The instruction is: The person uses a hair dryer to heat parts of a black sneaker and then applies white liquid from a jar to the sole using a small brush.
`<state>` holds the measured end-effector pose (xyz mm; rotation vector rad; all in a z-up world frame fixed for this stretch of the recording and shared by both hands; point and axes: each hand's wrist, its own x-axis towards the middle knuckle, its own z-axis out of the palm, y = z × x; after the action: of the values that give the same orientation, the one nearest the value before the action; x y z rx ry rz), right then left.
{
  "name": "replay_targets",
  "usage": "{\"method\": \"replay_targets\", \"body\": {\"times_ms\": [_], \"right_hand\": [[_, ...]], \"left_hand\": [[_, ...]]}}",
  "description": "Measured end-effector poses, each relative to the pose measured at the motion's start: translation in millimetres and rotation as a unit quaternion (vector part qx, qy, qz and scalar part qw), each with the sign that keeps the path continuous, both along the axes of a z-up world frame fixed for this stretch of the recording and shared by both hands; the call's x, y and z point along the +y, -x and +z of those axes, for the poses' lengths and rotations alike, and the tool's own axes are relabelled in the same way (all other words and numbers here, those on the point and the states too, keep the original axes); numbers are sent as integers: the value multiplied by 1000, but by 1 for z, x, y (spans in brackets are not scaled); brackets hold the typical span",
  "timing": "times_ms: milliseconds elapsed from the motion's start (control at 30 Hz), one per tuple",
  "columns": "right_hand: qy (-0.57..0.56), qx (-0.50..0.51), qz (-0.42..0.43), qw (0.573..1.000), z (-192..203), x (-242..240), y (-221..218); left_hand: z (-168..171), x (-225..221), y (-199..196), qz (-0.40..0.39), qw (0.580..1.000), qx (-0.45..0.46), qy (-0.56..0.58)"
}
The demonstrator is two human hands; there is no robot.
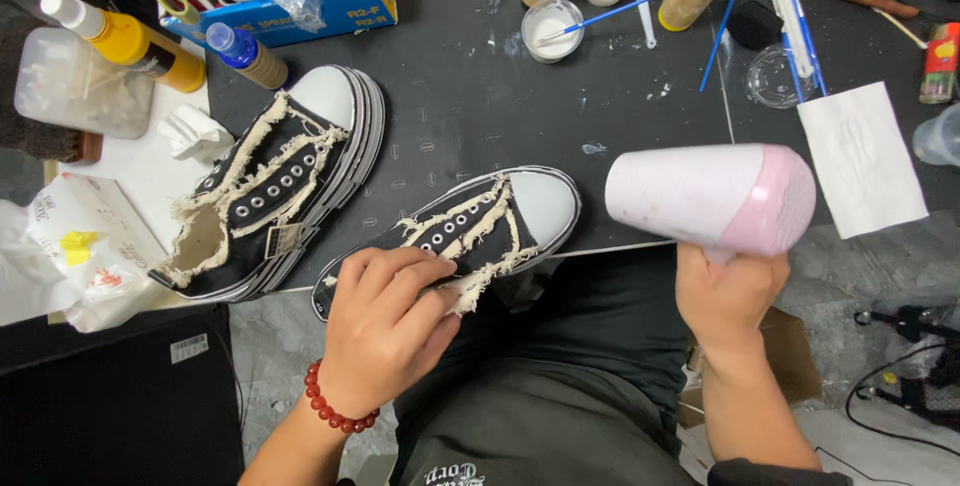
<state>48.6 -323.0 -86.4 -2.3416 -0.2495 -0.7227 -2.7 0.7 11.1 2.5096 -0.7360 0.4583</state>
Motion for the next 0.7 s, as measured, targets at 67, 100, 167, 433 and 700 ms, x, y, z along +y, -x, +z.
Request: {"method": "replay_targets", "body": {"times_ms": [67, 100, 167, 433, 700], "right_hand": [[45, -9, -45, 998, 2, -8, -2], [-11, 15, -54, 998, 3, -14, -3], [-121, 65, -66, 988, 2, -27, -6], [26, 79, -69, 994, 5, -58, -15], [100, -3, -67, 993, 1, -45, -22]], "left_hand": [[4, -1, -5, 9, 1000, -1, -12], [5, -1, -7, 15, 1000, -2, -18], [7, -1, -10, 27, 999, -1, -41], [23, 6, -26, 51, 994, 96, 25], [35, 19, -35, 66, 986, 117, 102]]}}
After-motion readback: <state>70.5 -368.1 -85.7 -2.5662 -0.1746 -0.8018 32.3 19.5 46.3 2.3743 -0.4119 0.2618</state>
